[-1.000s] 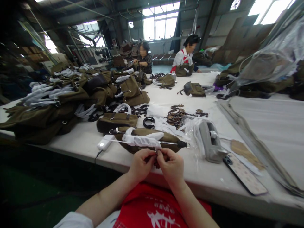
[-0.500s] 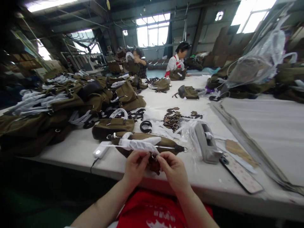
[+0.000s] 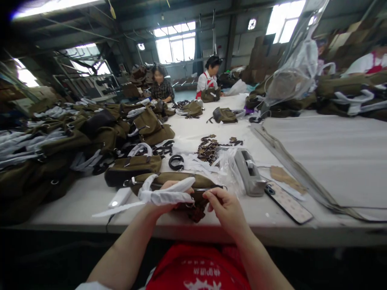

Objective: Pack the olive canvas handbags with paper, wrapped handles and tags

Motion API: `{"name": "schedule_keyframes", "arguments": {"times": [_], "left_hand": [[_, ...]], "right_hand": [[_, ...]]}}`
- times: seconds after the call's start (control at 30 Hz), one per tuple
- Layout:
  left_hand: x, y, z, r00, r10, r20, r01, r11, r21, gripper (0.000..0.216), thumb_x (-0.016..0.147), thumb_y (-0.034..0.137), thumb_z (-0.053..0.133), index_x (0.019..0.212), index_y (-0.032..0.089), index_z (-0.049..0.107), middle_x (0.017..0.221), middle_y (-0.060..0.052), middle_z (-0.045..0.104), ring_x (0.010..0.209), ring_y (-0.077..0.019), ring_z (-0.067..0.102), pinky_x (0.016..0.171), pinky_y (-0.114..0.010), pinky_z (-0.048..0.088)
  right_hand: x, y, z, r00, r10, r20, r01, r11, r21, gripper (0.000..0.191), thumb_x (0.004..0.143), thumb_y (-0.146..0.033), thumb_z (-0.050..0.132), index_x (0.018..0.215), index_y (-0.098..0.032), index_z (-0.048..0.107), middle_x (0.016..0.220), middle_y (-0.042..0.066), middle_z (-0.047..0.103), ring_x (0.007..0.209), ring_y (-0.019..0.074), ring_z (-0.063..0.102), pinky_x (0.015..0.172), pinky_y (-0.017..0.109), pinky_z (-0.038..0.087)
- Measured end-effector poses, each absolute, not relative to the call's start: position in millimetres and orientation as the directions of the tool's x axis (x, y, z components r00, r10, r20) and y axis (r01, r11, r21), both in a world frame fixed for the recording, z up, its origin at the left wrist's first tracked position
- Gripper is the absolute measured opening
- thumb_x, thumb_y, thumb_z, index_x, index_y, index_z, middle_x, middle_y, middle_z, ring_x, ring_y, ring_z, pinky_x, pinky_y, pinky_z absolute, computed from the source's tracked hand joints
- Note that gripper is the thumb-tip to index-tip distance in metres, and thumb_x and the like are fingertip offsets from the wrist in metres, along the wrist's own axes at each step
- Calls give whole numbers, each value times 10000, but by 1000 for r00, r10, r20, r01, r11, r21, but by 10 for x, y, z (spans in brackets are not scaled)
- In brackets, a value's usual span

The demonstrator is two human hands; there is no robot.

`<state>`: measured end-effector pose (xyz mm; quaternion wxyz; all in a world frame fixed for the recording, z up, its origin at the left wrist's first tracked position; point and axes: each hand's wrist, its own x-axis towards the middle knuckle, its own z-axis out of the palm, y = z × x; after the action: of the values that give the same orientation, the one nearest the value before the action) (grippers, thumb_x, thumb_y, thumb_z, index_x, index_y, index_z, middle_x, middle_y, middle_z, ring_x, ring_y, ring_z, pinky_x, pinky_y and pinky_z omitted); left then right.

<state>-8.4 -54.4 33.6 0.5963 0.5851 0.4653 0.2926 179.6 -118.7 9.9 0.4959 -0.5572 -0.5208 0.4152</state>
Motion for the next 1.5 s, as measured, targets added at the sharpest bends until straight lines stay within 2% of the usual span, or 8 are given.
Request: {"name": "schedule_keyframes", "arguments": {"times": [0.17, 0.27, 0.43, 0.63, 0.97, 1.07, 1.23, 1.5], "left_hand": [[-147, -466, 539, 588, 743, -319, 225, 229, 947, 313, 573, 365, 820, 672, 104, 678, 534, 21, 560, 455, -66, 435, 442, -200, 314], [-143, -447, 591, 615, 716, -330, 286, 188, 940, 260, 601, 311, 801, 670, 86, 691, 548, -7, 588, 501, -91, 481, 475, -205, 350], [-95, -466, 521, 578, 768, -277, 167, 221, 961, 297, 604, 366, 792, 642, 106, 655, 559, -5, 567, 505, -94, 458, 468, -207, 331], [-96, -501, 488, 625, 758, -189, 40, 211, 977, 315, 618, 342, 768, 548, 147, 530, 541, 27, 462, 509, -68, 359, 472, -208, 295], [-104, -523, 527, 665, 724, -184, 140, 121, 983, 279, 690, 341, 719, 583, 110, 604, 553, 4, 536, 531, -104, 457, 492, -226, 364], [-120, -531, 511, 664, 731, -155, 138, 84, 987, 280, 699, 332, 714, 561, 118, 597, 537, 12, 526, 524, -105, 455, 483, -222, 366], [-135, -546, 464, 677, 727, -115, 111, 54, 992, 244, 658, 284, 721, 542, 144, 558, 538, 24, 503, 536, -102, 444, 507, -219, 379], [-168, -584, 395, 701, 703, -120, 57, 113, 992, 291, 688, 351, 709, 556, 161, 532, 553, 43, 468, 564, -97, 382, 540, -225, 317]], "right_hand": [[1755, -1160, 166, 50, 998, -23, -30, -21, -999, 434, 797, -582, 659, 850, -151, 647, 769, 78, 723, 468, 116, 605, 376, 199, 452], [1731, -1152, 148, 45, 999, -15, -69, -12, -998, 422, 796, -574, 666, 859, -157, 642, 726, 60, 711, 503, 135, 642, 428, 217, 511], [1750, -1183, 22, -10, 996, 88, 170, 88, -982, 371, 897, -507, 575, 963, -169, 713, 778, 60, 715, 598, 144, 664, 544, 253, 559], [1771, -1182, 33, -105, 967, 231, 430, 254, -867, 300, 949, -390, 522, 1034, -217, 751, 834, 52, 695, 676, 147, 653, 596, 248, 533], [1769, -1161, 71, -184, 963, 195, 485, 262, -834, 354, 974, -421, 463, 1085, -238, 745, 848, 46, 694, 598, 126, 627, 580, 242, 527], [1784, -1163, 112, -231, 955, 184, 529, 282, -800, 363, 984, -429, 441, 1085, -251, 741, 878, 50, 701, 663, 142, 645, 604, 244, 524], [1782, -1160, 221, -289, 939, 186, 649, 334, -684, 388, 990, -428, 431, 894, -231, 752, 769, 39, 670, 694, 162, 624, 623, 259, 476], [1828, -1081, 343, -463, 873, 152, 642, 448, -622, 404, 1009, -399, 406, 814, -227, 715, 733, 21, 649, 680, 150, 597, 641, 257, 422]]}}
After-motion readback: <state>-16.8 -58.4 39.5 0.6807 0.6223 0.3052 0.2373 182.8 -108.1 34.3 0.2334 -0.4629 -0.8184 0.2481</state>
